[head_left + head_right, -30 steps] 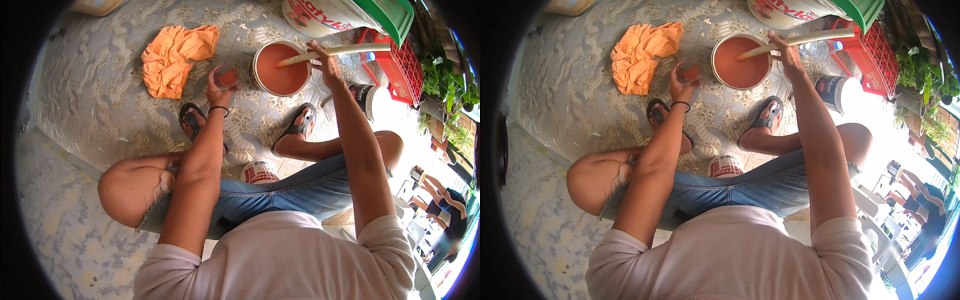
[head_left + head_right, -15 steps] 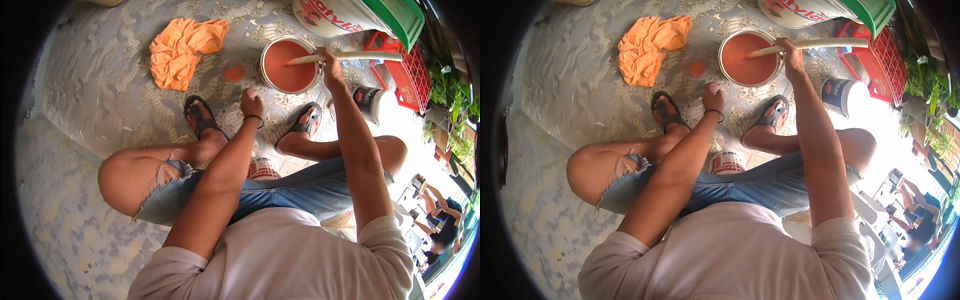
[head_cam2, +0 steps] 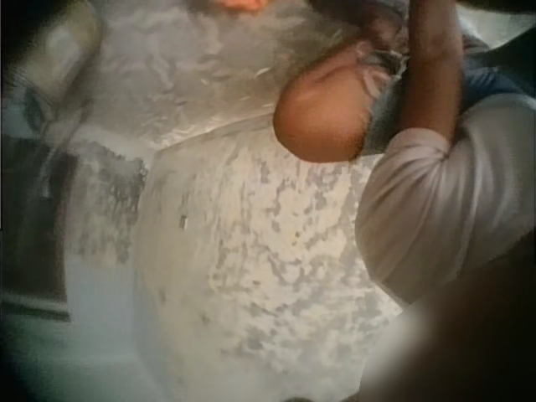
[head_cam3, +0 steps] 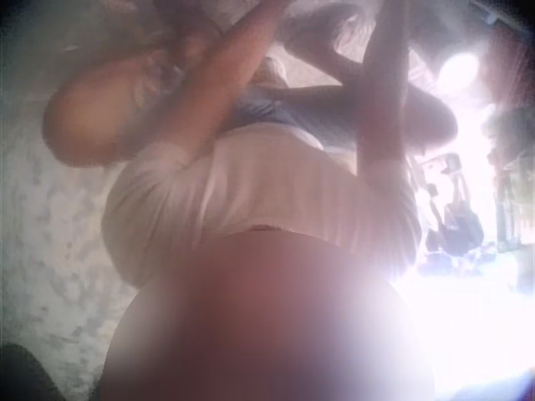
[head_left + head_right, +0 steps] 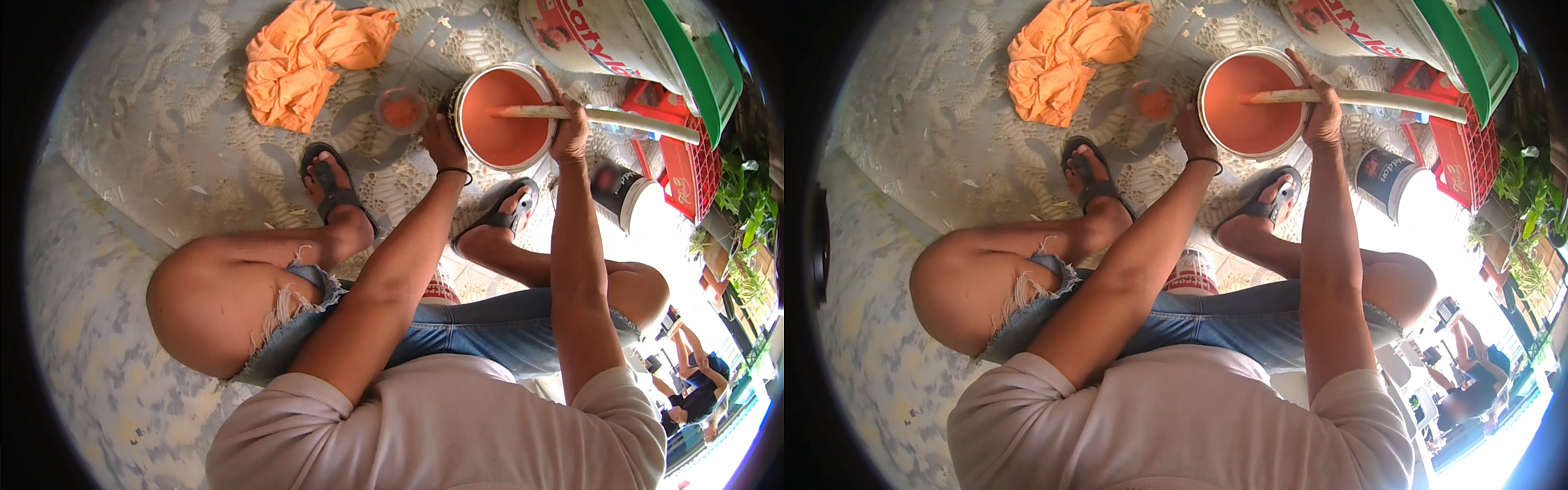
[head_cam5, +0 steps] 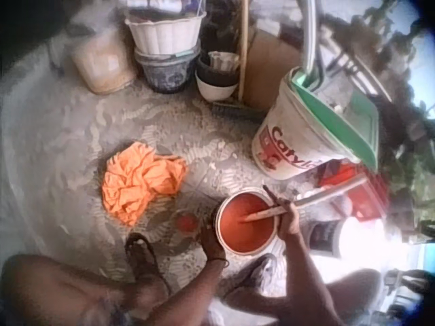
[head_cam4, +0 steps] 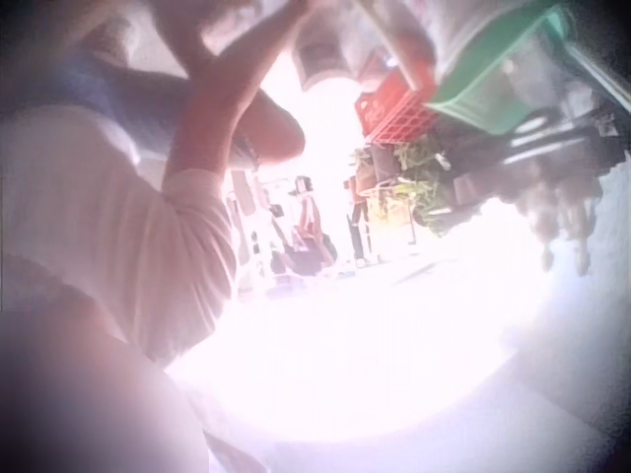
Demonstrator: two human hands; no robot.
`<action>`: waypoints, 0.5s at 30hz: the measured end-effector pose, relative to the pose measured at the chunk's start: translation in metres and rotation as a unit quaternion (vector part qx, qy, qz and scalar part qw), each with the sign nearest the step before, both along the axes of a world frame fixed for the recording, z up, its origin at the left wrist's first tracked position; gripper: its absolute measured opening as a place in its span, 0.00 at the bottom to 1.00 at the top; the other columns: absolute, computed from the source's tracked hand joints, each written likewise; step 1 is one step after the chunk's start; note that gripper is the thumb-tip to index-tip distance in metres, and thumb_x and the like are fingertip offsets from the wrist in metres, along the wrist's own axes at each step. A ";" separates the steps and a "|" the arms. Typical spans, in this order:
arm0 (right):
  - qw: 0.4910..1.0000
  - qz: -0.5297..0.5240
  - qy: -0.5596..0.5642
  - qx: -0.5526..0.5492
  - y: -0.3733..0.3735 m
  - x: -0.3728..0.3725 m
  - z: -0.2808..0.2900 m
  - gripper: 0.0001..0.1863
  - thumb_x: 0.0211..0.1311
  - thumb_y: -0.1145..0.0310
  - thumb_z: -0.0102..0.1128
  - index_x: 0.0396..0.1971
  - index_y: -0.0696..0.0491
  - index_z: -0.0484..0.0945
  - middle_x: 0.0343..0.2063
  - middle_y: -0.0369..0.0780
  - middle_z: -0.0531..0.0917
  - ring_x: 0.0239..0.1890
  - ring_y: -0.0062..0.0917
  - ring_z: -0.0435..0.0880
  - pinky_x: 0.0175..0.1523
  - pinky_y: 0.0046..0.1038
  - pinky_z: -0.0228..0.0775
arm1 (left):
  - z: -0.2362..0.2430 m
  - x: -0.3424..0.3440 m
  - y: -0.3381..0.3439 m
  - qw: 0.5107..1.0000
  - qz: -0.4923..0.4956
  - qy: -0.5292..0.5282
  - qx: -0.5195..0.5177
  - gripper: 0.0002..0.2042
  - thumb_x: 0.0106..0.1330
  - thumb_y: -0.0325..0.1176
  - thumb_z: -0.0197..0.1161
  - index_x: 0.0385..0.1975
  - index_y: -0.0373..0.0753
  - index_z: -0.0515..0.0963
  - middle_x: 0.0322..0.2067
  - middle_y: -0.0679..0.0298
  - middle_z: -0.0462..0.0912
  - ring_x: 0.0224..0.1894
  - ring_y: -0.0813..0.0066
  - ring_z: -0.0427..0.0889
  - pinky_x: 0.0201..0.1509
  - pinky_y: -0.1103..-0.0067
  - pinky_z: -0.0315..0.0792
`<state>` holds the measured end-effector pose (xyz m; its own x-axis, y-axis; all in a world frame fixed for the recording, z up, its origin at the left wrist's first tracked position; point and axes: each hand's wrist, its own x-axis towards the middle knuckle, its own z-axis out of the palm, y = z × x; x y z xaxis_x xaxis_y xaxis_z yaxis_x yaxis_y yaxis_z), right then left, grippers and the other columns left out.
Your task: The person sits on a tiled floor and stirs orange paint in a bucket using a white stick. They briefly stand to pick up a plastic bottle, then sit again to continue stirring and pour some paint into the bottle.
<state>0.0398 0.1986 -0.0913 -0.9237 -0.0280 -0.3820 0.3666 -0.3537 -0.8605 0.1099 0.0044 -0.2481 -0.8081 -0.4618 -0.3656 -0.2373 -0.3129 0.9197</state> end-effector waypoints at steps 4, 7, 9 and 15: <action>0.998 -0.056 0.024 0.009 0.020 0.009 -0.015 0.45 0.59 0.47 0.59 0.72 0.61 0.73 0.33 0.33 0.79 0.45 0.25 0.80 0.60 0.25 0.70 | 0.020 -0.008 0.018 0.997 0.000 0.001 -0.080 0.25 0.79 0.41 0.41 0.63 0.34 0.79 0.58 0.44 0.79 0.57 0.44 0.80 0.67 0.56 0.69; 0.997 -0.083 -0.002 0.005 -0.007 0.013 -0.001 0.43 0.58 0.51 0.59 0.71 0.62 0.73 0.35 0.35 0.81 0.46 0.26 0.81 0.61 0.27 0.71 | -0.001 -0.011 0.010 0.999 0.019 0.030 0.006 0.25 0.76 0.40 0.41 0.61 0.33 0.81 0.53 0.45 0.82 0.55 0.49 0.81 0.64 0.58 0.72; 0.997 -0.073 -0.002 -0.018 -0.020 0.015 0.023 0.42 0.59 0.53 0.59 0.71 0.63 0.73 0.36 0.37 0.82 0.47 0.27 0.81 0.62 0.28 0.71 | 0.002 -0.016 0.009 0.998 -0.006 0.046 0.051 0.25 0.75 0.39 0.42 0.59 0.32 0.81 0.50 0.47 0.84 0.54 0.53 0.82 0.61 0.60 0.74; 0.997 -0.066 -0.019 0.035 -0.011 0.028 0.041 0.42 0.61 0.52 0.56 0.71 0.65 0.71 0.56 0.48 0.82 0.60 0.32 0.79 0.72 0.34 0.65 | 0.031 0.000 0.021 0.900 0.060 0.063 0.428 0.23 0.76 0.36 0.44 0.64 0.32 0.75 0.53 0.58 0.84 0.57 0.67 0.84 0.64 0.71 0.77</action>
